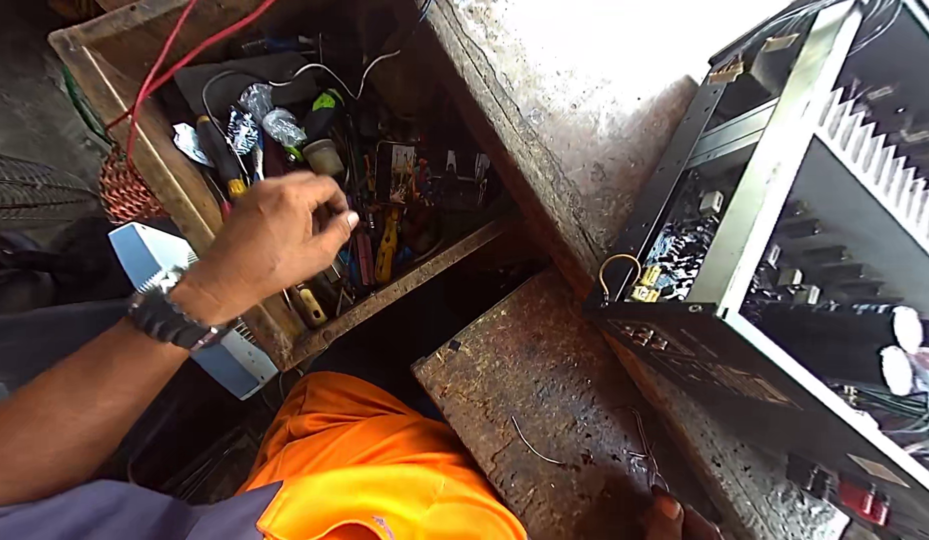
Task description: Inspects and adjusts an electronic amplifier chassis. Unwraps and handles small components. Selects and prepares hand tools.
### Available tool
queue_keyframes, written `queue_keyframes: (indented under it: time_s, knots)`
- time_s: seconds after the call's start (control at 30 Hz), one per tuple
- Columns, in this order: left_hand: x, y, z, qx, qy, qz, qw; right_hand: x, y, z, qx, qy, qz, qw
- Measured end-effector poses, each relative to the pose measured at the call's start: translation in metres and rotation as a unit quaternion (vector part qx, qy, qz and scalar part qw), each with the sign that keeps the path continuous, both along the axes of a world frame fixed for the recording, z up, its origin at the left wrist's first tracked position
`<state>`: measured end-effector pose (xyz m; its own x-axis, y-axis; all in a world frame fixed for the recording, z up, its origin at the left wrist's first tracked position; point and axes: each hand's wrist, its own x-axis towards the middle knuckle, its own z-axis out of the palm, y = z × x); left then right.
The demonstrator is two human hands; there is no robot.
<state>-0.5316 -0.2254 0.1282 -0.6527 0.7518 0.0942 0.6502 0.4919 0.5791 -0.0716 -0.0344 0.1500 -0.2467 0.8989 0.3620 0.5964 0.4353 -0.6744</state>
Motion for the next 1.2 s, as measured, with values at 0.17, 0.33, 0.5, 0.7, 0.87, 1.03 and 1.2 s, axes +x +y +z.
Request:
queue_keyframes:
  time_s: [0.17, 0.33, 0.5, 0.7, 0.87, 1.03, 1.2]
  knots:
    - [-0.062, 0.062, 0.031, -0.005, -0.013, -0.039, 0.999, 0.003, 0.002, -0.001, 0.002, -0.002, 0.015, 1.000]
    - [-0.091, 0.141, 0.008, -0.040, -0.023, -0.009, 0.999, 0.007, 0.002, -0.003, 0.002, 0.020, 0.030, 0.999]
    - [-0.091, 0.172, -0.005, -0.078, -0.016, 0.115, 0.990, 0.002, 0.001, -0.001, -0.003, 0.030, 0.032, 0.999]
    - [-0.100, 0.184, -0.008, -0.047, -0.075, 0.178, 0.980, 0.003, 0.000, 0.000, 0.000, 0.031, 0.031, 0.999]
    - [-0.113, 0.175, -0.016, 0.025, -0.092, 0.176, 0.980, 0.003, -0.001, -0.001, -0.002, 0.048, 0.029, 0.998]
    - [-0.126, 0.161, -0.026, 0.132, -0.202, 0.218, 0.946, 0.003, 0.000, -0.003, -0.001, 0.055, 0.030, 0.998]
    - [-0.114, 0.139, 0.013, 0.218, -0.365, 0.262, 0.866, 0.004, 0.001, -0.003, -0.003, 0.053, 0.030, 0.998]
